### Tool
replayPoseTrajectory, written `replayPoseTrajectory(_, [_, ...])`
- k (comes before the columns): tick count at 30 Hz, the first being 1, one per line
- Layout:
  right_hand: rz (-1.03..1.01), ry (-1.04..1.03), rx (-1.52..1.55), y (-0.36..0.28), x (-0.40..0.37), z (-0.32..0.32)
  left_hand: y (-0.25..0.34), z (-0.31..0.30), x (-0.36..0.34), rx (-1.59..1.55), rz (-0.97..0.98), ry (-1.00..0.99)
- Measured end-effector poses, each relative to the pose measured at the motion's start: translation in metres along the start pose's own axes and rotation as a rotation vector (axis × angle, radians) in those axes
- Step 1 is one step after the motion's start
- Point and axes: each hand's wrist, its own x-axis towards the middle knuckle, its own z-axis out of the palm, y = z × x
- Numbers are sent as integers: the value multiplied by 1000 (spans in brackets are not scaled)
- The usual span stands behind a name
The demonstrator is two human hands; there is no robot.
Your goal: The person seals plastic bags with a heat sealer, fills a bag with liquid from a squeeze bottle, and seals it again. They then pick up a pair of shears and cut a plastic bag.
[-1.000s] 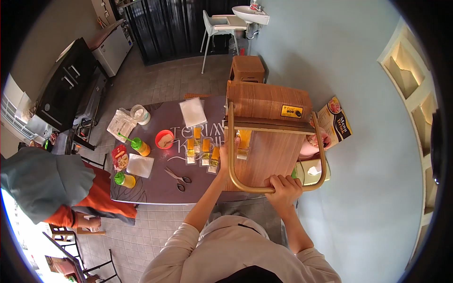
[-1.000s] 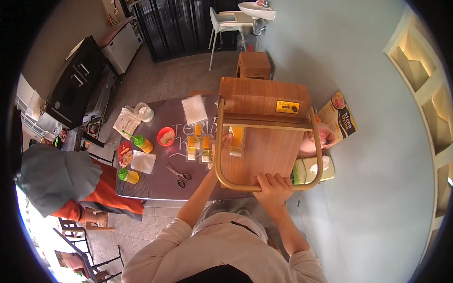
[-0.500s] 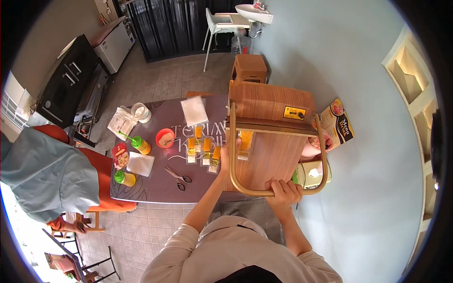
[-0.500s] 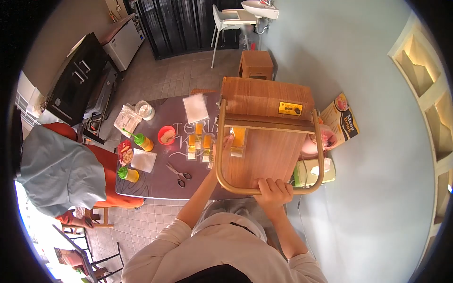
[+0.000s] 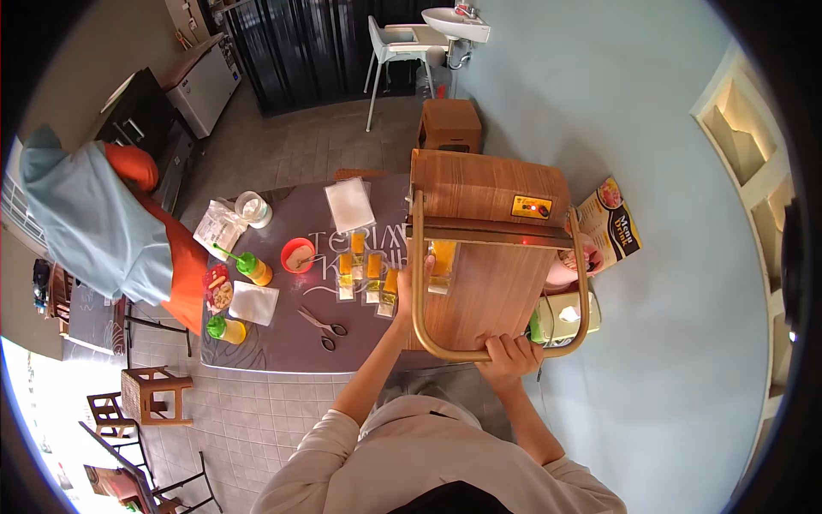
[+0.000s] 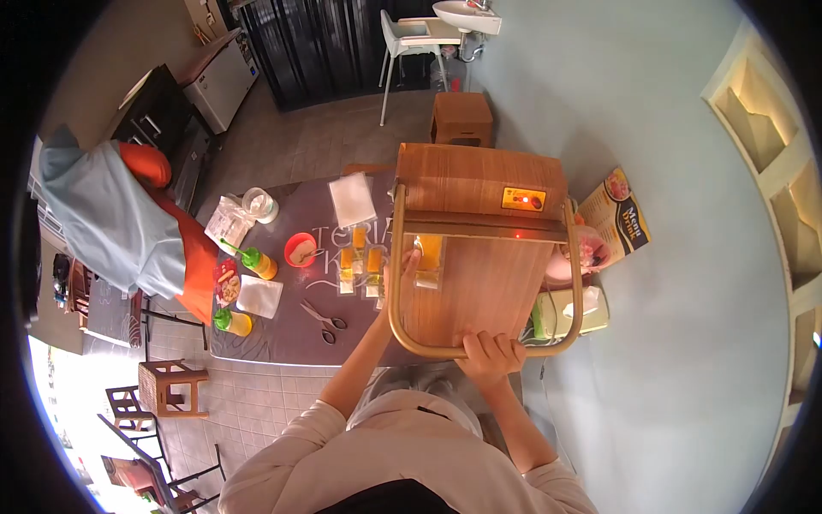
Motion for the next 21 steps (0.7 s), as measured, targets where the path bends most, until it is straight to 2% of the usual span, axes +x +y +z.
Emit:
replayPoseTrajectory(4, [2,-9,20,0,1,-1,7,-1,-2,51,67,6])
replayPoseTrajectory(6, [7,-7,24,-1,1,0,16,-2,-5,75,-2,11])
replayPoseTrajectory(10, [21,3,29,-1,-1,1,10,-5,-2,132,34,8])
replayPoseTrajectory(21, [17,19,22,-2,0,2,22,-6,-6,64,-35,-24])
